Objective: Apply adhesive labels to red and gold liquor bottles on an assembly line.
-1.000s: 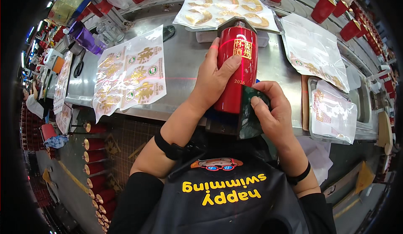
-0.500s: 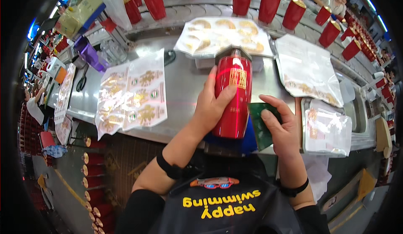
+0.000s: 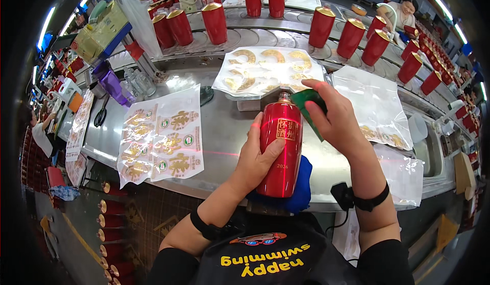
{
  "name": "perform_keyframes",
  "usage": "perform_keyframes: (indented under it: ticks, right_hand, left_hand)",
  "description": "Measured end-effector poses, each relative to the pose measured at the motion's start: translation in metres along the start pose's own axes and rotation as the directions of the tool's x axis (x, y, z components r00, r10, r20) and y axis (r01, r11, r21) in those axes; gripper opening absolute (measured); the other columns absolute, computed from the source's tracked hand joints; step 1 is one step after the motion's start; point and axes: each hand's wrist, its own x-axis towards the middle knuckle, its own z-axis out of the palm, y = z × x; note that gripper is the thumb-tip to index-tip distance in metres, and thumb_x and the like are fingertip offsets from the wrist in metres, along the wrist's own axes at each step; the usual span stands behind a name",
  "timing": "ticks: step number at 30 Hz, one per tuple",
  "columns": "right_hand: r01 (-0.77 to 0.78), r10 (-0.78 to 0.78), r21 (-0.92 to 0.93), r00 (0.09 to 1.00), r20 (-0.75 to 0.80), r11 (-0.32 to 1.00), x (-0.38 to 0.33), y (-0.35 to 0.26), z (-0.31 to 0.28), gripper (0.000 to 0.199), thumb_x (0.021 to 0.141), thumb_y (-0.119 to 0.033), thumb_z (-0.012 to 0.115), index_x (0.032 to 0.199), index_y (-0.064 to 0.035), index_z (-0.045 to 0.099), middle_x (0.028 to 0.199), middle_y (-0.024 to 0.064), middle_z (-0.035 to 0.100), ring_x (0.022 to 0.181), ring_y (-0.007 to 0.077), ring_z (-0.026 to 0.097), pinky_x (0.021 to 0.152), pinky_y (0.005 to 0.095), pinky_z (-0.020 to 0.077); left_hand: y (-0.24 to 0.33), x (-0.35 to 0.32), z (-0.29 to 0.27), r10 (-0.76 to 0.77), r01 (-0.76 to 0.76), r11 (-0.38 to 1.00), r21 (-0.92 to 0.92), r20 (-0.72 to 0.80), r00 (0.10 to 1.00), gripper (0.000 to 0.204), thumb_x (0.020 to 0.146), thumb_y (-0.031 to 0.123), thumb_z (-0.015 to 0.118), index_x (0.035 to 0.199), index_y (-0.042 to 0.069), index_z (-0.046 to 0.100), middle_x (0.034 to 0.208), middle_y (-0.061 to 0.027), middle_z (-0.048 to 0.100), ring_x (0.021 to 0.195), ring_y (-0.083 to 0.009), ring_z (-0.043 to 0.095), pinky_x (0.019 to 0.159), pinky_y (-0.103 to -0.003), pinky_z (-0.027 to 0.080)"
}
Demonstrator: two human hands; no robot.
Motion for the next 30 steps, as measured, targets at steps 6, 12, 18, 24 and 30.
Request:
perform_keyframes:
  ticks: [6, 12, 18, 24, 30]
  right_hand:
    - [-0.034, 0.040, -0.150, 0.998, 0.041, 0.988, -0.059, -0.008, 0.017, 0.062, 0.078, 0.018, 0.045, 0.135, -0.0039, 0.052, 0.135, 0.0246, 0.051, 0.121, 0.0384, 0.053, 0.101, 0.0411, 0.0452]
    - [-0.022, 0.035, -0.184, 0.997, 0.066, 0.983, -0.075, -0.011, 0.032, 0.067, 0.073, 0.016, 0.050, 0.137, -0.0064, 0.052, 0.133, 0.0265, 0.049, 0.115, 0.0422, 0.053, 0.099, 0.0445, 0.0454]
    - [0.002, 0.009, -0.181, 0.998, 0.055, 0.983, -0.068, -0.012, 0.031, 0.067, 0.073, 0.016, 0.050, 0.136, -0.0061, 0.053, 0.132, 0.0262, 0.050, 0.115, 0.0412, 0.053, 0.099, 0.0438, 0.0456]
    - [-0.020, 0.024, -0.159, 0.999, 0.028, 0.987, -0.071, -0.014, 0.036, 0.068, 0.073, 0.015, 0.051, 0.137, -0.0070, 0.052, 0.133, 0.0267, 0.049, 0.115, 0.0414, 0.053, 0.098, 0.0442, 0.0457]
    - [-0.010, 0.018, -0.176, 0.999, 0.041, 0.984, -0.070, -0.016, 0.036, 0.070, 0.073, 0.015, 0.051, 0.138, -0.0097, 0.051, 0.134, 0.0275, 0.047, 0.115, 0.0418, 0.053, 0.098, 0.0452, 0.0456]
  left_hand:
    - [-0.004, 0.000, 0.002, -0.010, 0.010, 0.997, -0.075, 0.005, 1.000, 0.084, 0.092, 0.039, 0.063, 0.148, -0.005, 0.018, 0.136, -0.0261, 0.045, 0.122, -0.0317, 0.052, 0.102, -0.037, 0.041]
    - [0.002, 0.000, 0.001, 0.012, -0.012, 0.999, -0.045, 0.007, 1.000, 0.084, 0.092, 0.038, 0.063, 0.148, -0.005, 0.017, 0.135, -0.0258, 0.047, 0.121, -0.0301, 0.053, 0.102, -0.037, 0.042]
    - [0.006, -0.002, 0.001, 0.003, -0.003, 1.000, -0.011, 0.015, 1.000, 0.085, 0.091, 0.038, 0.064, 0.148, -0.005, 0.017, 0.135, -0.0257, 0.047, 0.121, -0.0289, 0.053, 0.101, -0.036, 0.043]
    - [0.009, 0.009, -0.006, -0.048, 0.053, 0.989, -0.140, 0.040, 0.998, 0.084, 0.092, 0.041, 0.064, 0.147, -0.004, 0.020, 0.133, -0.0226, 0.049, 0.117, -0.0247, 0.055, 0.099, -0.034, 0.044]
    - [0.015, 0.023, -0.001, -0.199, 0.208, 0.931, -0.299, 0.063, 0.978, 0.073, 0.094, 0.038, 0.063, 0.144, -0.002, 0.028, 0.127, -0.0143, 0.053, 0.112, -0.0168, 0.055, 0.094, -0.029, 0.047]
